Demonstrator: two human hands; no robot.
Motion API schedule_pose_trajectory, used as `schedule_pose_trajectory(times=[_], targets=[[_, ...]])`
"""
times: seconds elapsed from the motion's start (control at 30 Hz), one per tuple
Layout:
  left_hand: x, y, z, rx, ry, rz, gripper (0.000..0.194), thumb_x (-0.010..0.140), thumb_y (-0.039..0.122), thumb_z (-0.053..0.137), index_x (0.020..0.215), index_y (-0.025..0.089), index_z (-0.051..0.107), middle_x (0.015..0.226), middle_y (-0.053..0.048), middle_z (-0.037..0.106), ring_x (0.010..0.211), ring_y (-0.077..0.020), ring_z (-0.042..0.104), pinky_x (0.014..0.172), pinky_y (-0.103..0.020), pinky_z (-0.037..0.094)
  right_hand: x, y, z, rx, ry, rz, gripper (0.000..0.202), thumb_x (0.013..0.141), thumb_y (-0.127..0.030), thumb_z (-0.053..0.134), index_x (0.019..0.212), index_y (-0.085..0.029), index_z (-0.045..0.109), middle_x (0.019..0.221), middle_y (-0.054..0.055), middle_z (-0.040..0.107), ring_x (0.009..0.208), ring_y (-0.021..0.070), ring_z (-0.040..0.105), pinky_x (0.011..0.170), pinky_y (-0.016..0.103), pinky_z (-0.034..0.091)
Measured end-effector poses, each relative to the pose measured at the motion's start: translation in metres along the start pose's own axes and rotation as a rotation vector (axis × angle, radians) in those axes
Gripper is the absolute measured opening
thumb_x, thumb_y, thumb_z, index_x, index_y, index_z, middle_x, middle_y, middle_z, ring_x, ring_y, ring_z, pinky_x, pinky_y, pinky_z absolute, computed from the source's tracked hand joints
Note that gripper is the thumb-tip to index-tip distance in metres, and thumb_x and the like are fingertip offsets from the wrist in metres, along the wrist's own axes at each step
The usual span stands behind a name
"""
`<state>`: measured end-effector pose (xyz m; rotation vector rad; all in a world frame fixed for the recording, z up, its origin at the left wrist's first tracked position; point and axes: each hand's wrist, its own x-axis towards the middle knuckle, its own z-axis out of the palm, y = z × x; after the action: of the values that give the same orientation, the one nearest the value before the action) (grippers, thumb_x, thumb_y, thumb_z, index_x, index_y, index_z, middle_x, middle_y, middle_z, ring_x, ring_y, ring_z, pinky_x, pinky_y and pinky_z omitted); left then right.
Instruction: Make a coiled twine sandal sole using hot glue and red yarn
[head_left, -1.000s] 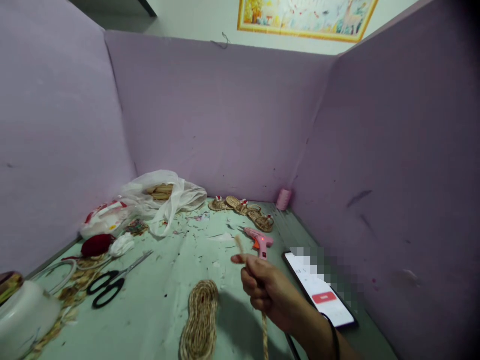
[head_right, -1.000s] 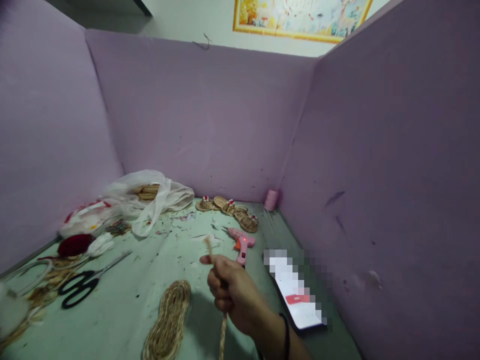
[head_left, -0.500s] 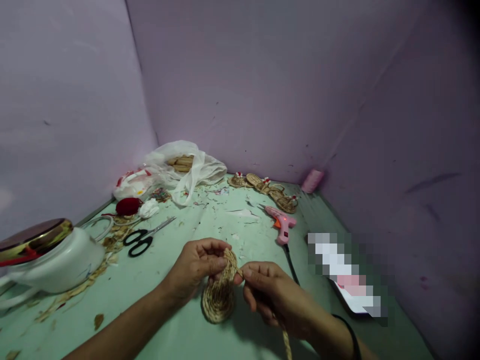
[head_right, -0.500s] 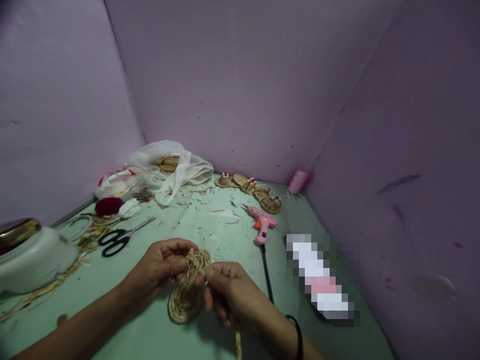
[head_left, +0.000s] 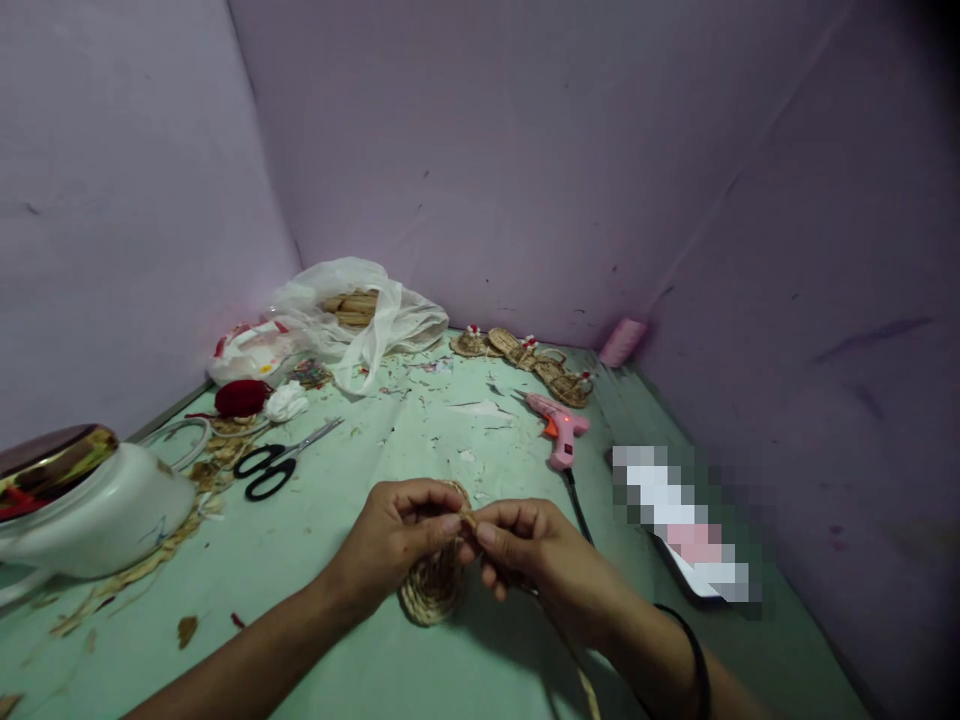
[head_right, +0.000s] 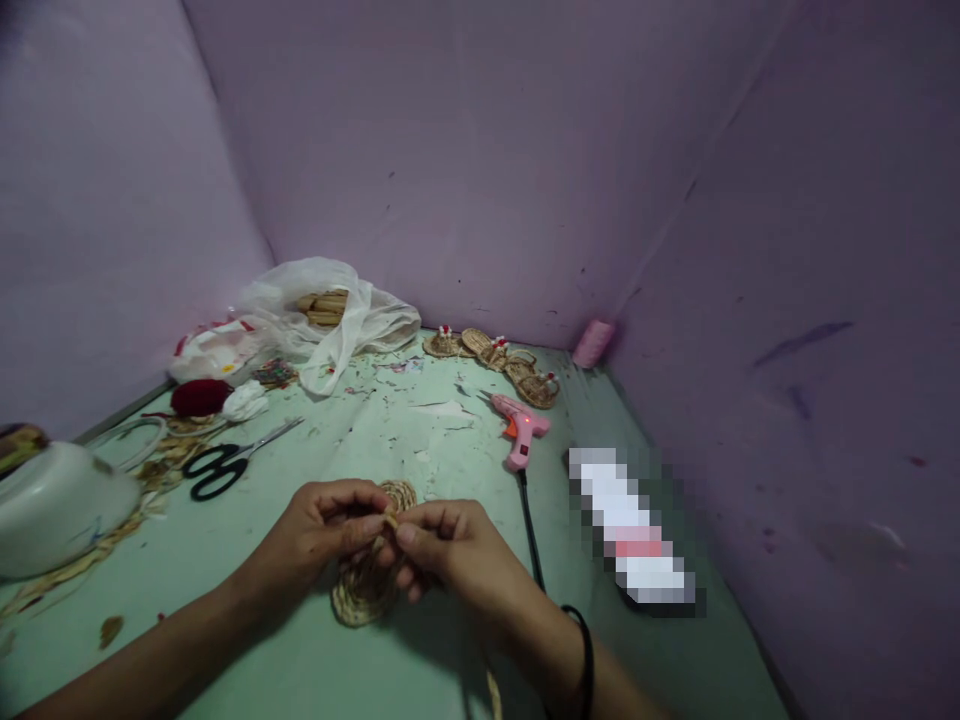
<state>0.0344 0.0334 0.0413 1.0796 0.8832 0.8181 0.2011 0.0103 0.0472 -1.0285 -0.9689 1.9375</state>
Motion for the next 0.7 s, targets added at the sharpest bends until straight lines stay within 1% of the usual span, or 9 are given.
schedule_pose_trajectory(times=[0.1,0.17,0.23,0.3,0.4,0.47,0.57,0.63,0.7], targets=[[0.001,-0.001,-0.003,-0.016,0.068,-0.049,0.028,0.059,0.032,0.072,0.08,0.014,0.065,0.055,0.001,0.058,0.043,-0.0062,0.044,0.042,-0.018,0.033,0.0,-0.001,-0.002,0.076,0.035,0.044,0.023,0.063,-0.032,0.076,0.07,-0.012,0.068,0.064,0.0,0.064,0.047,0.002,0.048,0.044,0.013,0.032],[0.0,0.0,-0.004,-0.014,0.085,-0.022,0.028,0.06,0.031,0.072,0.081,0.014,0.065,0.062,0.0,0.061,0.049,-0.008,0.05,0.047,-0.019,0.038,0.001,-0.001,-0.002,0.069,0.077,0.055,0.023,0.06,-0.031,0.077,0.069,-0.012,0.068,0.061,0.0,0.063,0.046,0.0023,0.047,0.043,0.014,0.03],[-0.001,0.003,-0.005,0.03,0.077,0.034,0.024,0.06,0.029,0.071,0.079,0.014,0.066,0.07,-0.003,0.064,0.059,-0.0115,0.056,0.055,-0.022,0.044,0.001,0.0,-0.002,0.003,0.116,0.018,0.024,0.058,-0.032,0.078,0.068,-0.012,0.069,0.054,-0.002,0.06,0.043,0.0027,0.043,0.042,0.016,0.028],[-0.002,0.007,-0.005,0.145,0.068,0.111,0.017,0.062,0.025,0.069,0.075,0.014,0.067,0.073,-0.004,0.065,0.066,-0.0138,0.058,0.062,-0.025,0.046,0.002,0.002,-0.001,-0.085,0.148,-0.044,0.023,0.056,-0.032,0.078,0.067,-0.013,0.07,0.049,-0.004,0.056,0.042,0.003,0.04,0.043,0.018,0.027],[-0.005,0.01,-0.004,0.395,0.066,0.265,0.008,0.069,0.019,0.061,0.071,0.015,0.068,0.072,-0.004,0.065,0.068,-0.0143,0.058,0.066,-0.026,0.046,0.001,0.002,0.002,-0.171,0.186,-0.092,0.02,0.056,-0.031,0.077,0.064,-0.014,0.07,0.05,-0.004,0.057,0.044,0.0039,0.04,0.045,0.02,0.029],[-0.006,0.01,-0.005,0.548,0.042,0.389,0.011,0.073,0.015,0.056,0.071,0.016,0.067,0.073,-0.004,0.064,0.07,-0.0144,0.058,0.068,-0.026,0.046,0.001,0.002,0.004,-0.188,0.188,-0.092,0.017,0.056,-0.03,0.076,0.062,-0.015,0.07,0.051,-0.004,0.057,0.045,0.0043,0.04,0.047,0.021,0.03],[-0.007,0.006,-0.008,0.714,-0.011,0.577,0.015,0.078,0.011,0.049,0.073,0.015,0.062,0.076,-0.005,0.062,0.074,-0.0145,0.058,0.07,-0.026,0.046,0.001,0.003,0.004,-0.188,0.17,-0.088,0.015,0.057,-0.029,0.074,0.063,-0.016,0.07,0.051,-0.004,0.057,0.044,0.0046,0.04,0.047,0.021,0.033],[-0.008,0.003,-0.01,0.803,0.006,0.667,0.016,0.081,0.01,0.044,0.075,0.015,0.058,0.076,-0.006,0.059,0.075,-0.0148,0.056,0.069,-0.027,0.045,0.002,0.004,0.004,-0.189,0.178,-0.083,0.015,0.057,-0.03,0.074,0.063,-0.017,0.069,0.052,-0.004,0.058,0.044,0.0049,0.041,0.047,0.021,0.034],[-0.008,0.002,-0.011,0.855,0.071,0.708,0.016,0.082,0.01,0.041,0.075,0.015,0.054,0.075,-0.006,0.056,0.073,-0.0148,0.054,0.067,-0.028,0.044,0.002,0.005,0.003,-0.187,0.205,-0.076,0.015,0.055,-0.029,0.074,0.063,-0.017,0.069,0.052,-0.004,0.058,0.044,0.0053,0.042,0.047,0.021,0.034]])
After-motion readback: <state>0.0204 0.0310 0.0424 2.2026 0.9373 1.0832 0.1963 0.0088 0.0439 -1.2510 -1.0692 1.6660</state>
